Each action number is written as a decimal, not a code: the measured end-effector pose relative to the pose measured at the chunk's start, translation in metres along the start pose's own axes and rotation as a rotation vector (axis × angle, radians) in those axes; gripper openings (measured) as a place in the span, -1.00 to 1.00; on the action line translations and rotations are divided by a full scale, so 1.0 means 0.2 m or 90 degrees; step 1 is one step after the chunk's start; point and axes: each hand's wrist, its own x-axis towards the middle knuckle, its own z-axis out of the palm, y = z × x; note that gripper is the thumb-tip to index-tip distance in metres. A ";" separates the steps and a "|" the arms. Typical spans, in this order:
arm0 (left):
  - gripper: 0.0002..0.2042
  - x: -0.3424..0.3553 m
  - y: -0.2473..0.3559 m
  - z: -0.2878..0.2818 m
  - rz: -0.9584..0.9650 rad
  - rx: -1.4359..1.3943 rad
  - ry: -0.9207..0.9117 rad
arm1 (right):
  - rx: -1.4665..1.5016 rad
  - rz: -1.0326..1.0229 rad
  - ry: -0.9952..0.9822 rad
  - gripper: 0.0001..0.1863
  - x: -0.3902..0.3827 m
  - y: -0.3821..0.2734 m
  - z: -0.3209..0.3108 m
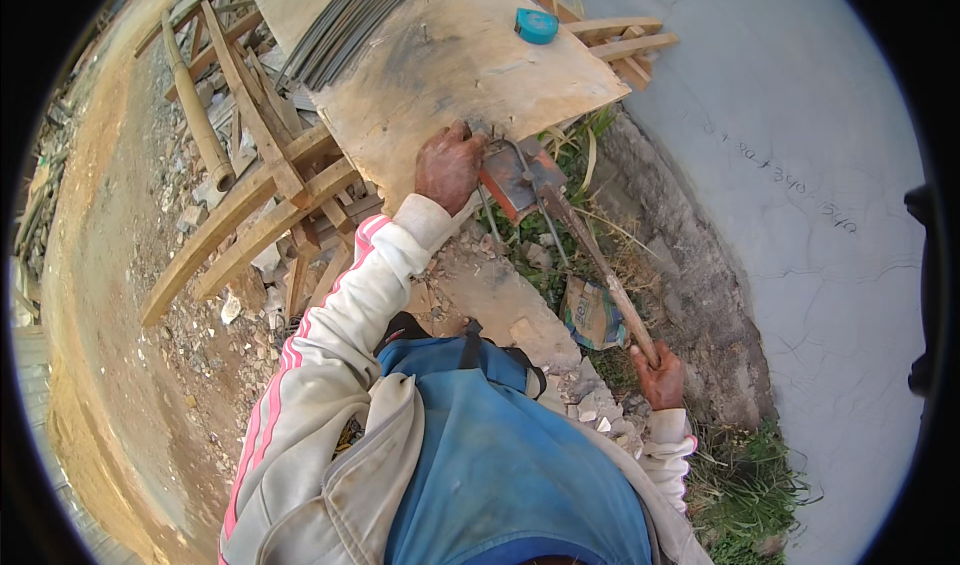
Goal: The person repeatedly bends thin metal rods using a hammer and a metal clamp on a wooden workbench. The person holds each rod in the clamp and strikes it with the hammer to create a bend, then places the bent rod aside.
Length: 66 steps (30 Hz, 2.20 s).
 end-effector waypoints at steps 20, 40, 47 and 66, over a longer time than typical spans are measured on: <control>-0.82 -0.01 0.01 0.00 0.006 0.023 0.019 | -0.265 -0.217 0.047 -0.72 0.77 0.18 -0.34; -0.85 0.00 0.01 0.01 -0.003 0.026 0.018 | -0.329 -0.202 0.079 -0.71 0.89 0.16 -0.33; -0.84 0.01 0.02 0.01 -0.009 0.031 0.004 | -0.346 -0.168 0.042 -0.74 0.91 0.18 -0.30; -0.84 0.02 0.00 0.01 0.023 0.038 -0.034 | -0.230 0.106 0.151 -0.71 -0.17 -0.15 0.18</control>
